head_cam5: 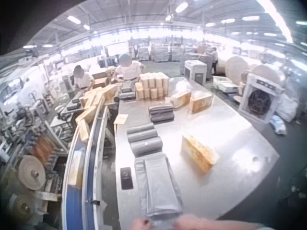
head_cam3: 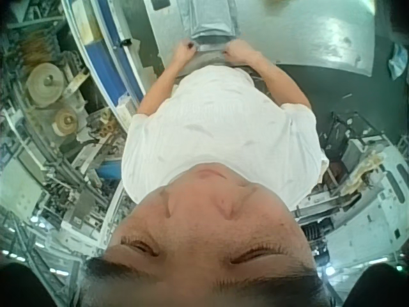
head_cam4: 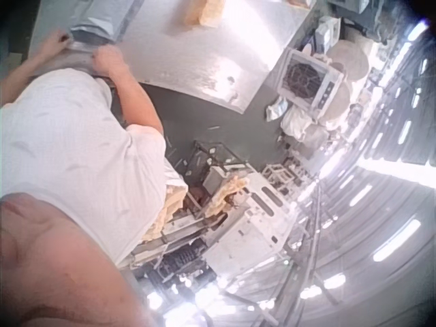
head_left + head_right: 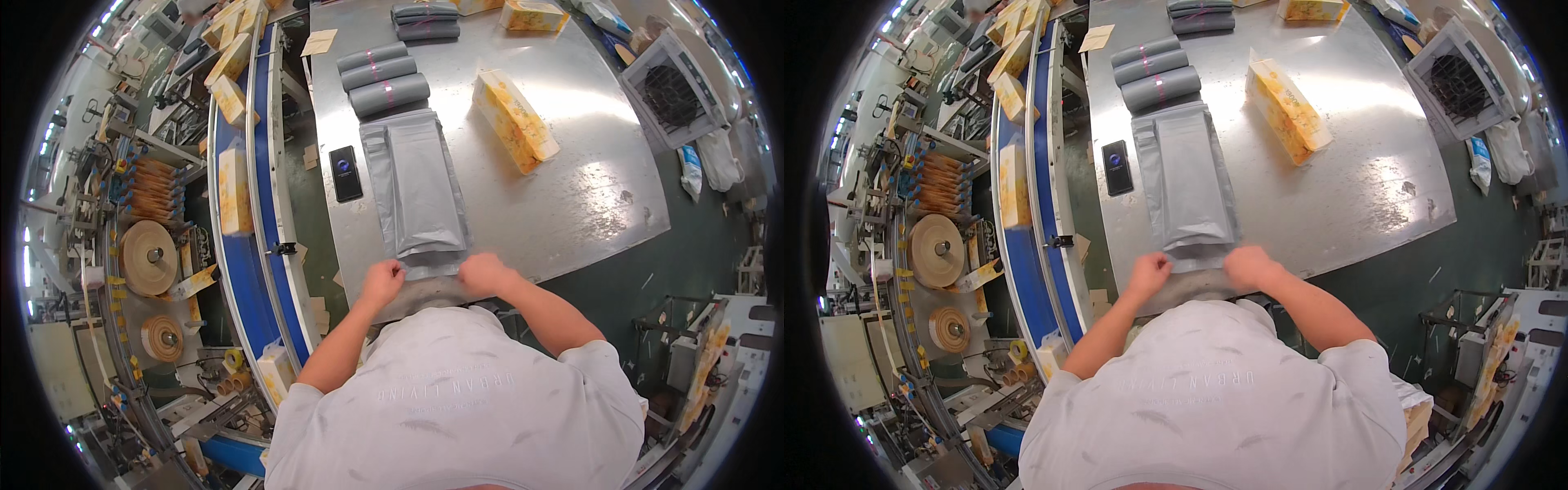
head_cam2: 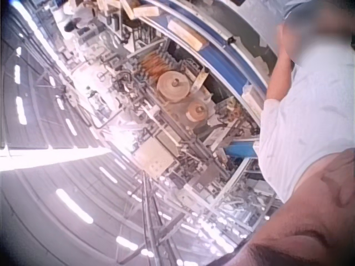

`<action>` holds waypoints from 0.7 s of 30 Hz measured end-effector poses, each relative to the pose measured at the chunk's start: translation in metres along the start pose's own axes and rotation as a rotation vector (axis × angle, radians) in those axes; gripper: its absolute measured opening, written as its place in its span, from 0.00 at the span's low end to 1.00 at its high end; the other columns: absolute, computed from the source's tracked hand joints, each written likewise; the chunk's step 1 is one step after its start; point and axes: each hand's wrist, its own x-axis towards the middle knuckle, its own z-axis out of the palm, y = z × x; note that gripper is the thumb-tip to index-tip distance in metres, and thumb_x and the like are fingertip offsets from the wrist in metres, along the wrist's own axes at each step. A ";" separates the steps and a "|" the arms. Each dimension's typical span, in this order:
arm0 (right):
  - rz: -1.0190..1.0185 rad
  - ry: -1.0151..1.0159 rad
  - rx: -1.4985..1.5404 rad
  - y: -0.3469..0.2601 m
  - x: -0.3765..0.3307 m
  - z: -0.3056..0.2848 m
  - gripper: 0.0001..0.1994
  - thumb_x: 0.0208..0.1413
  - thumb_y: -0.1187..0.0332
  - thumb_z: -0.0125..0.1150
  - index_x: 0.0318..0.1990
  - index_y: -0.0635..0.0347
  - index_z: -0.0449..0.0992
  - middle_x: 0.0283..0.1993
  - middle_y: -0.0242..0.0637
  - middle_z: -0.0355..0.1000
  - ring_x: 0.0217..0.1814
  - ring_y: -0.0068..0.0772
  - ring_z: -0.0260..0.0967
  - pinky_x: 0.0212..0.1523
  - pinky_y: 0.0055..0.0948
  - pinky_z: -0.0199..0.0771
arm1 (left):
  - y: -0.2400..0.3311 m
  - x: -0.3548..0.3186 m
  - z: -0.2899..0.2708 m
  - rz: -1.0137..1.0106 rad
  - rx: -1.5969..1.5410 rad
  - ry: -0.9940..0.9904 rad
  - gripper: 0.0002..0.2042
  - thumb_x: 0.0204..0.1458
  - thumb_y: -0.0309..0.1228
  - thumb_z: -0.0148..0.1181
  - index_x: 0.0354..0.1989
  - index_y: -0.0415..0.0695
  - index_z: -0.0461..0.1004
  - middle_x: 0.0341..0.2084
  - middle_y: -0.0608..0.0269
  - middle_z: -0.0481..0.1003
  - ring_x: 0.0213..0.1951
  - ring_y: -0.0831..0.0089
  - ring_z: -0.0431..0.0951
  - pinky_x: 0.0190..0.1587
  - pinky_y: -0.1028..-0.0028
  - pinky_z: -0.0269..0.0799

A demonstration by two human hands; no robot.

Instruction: The person takes boxes of tissues from a conveyor belt and inserts them into plastic packaging bags by hand on a metal table.

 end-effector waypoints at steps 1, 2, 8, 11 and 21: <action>-0.115 0.136 0.114 -0.009 0.008 0.005 0.09 0.54 0.64 0.60 0.36 0.58 0.82 0.41 0.46 0.80 0.47 0.52 0.78 0.48 0.48 0.78 | 0.003 -0.004 0.002 -0.032 -0.048 0.040 0.11 0.53 0.35 0.65 0.32 0.38 0.78 0.24 0.45 0.78 0.27 0.49 0.79 0.33 0.57 0.73; -0.234 0.263 0.227 -0.016 0.020 0.019 0.10 0.55 0.64 0.61 0.38 0.58 0.82 0.44 0.46 0.80 0.50 0.51 0.77 0.51 0.47 0.77 | -0.003 -0.007 0.009 -0.042 -0.053 0.043 0.11 0.53 0.35 0.66 0.32 0.37 0.78 0.24 0.45 0.78 0.27 0.49 0.78 0.33 0.57 0.73; -0.019 0.690 0.159 -0.050 0.080 0.049 0.14 0.57 0.63 0.63 0.48 0.58 0.78 0.48 0.43 0.77 0.52 0.49 0.74 0.54 0.46 0.75 | -0.036 -0.010 0.031 -0.073 -0.164 0.045 0.06 0.57 0.29 0.62 0.34 0.38 0.80 0.24 0.52 0.80 0.23 0.63 0.78 0.32 0.64 0.74; -0.203 0.693 0.240 -0.053 0.087 0.060 0.12 0.55 0.64 0.65 0.45 0.57 0.78 0.45 0.40 0.76 0.50 0.48 0.74 0.50 0.45 0.75 | -0.043 -0.008 0.035 -0.152 -0.385 0.019 0.04 0.57 0.25 0.61 0.35 0.38 0.80 0.25 0.53 0.80 0.25 0.66 0.79 0.33 0.66 0.74; -0.226 0.627 0.558 -0.061 0.092 0.057 0.05 0.54 0.68 0.65 0.35 0.57 0.78 0.33 0.42 0.76 0.36 0.50 0.76 0.38 0.43 0.76 | -0.033 -0.010 0.025 0.202 -0.243 0.066 0.07 0.54 0.26 0.62 0.38 0.37 0.81 0.30 0.47 0.81 0.31 0.58 0.80 0.37 0.64 0.75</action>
